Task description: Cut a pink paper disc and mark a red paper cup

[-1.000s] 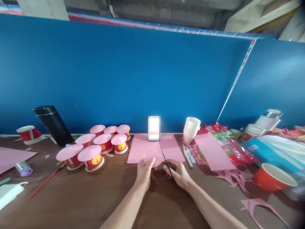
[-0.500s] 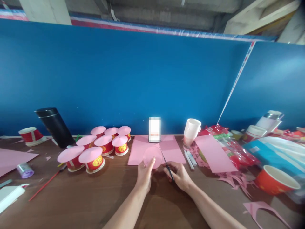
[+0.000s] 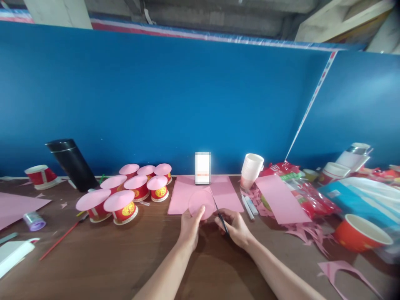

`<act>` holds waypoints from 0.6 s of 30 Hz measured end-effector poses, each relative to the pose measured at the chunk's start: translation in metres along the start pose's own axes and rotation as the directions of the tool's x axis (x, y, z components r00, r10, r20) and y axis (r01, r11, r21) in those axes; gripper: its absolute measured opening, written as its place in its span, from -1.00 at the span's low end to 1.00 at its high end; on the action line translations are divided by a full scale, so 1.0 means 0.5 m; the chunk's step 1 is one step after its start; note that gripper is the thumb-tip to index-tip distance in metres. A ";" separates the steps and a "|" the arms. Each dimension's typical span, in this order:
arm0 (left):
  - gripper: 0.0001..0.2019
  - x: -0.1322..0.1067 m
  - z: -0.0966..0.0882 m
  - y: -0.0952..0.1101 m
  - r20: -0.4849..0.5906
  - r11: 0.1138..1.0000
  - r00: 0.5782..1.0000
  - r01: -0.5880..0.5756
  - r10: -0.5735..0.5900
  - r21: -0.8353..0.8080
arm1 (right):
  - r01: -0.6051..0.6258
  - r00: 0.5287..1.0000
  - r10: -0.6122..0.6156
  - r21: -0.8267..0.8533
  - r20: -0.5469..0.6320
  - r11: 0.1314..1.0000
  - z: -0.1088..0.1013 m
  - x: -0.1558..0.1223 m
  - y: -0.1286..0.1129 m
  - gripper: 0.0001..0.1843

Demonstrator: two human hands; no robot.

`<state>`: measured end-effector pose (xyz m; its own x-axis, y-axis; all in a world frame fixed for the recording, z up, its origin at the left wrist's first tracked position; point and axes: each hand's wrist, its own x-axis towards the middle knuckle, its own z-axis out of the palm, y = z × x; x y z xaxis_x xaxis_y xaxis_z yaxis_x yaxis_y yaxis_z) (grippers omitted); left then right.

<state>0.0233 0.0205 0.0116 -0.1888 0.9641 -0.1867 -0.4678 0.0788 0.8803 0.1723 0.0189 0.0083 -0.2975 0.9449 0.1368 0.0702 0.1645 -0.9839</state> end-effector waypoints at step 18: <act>-0.65 -0.002 0.000 0.002 -0.005 1.000 1.000 0.000 0.000 -0.012 | -0.015 1.000 0.015 -0.003 -0.004 1.000 0.000 0.001 0.003 -0.65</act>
<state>0.0231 0.0197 0.0129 -0.1932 0.9627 -0.1893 -0.4785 0.0760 0.8748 0.1726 0.0195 0.0071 -0.2922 0.9485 0.1223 0.0773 0.1509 -0.9855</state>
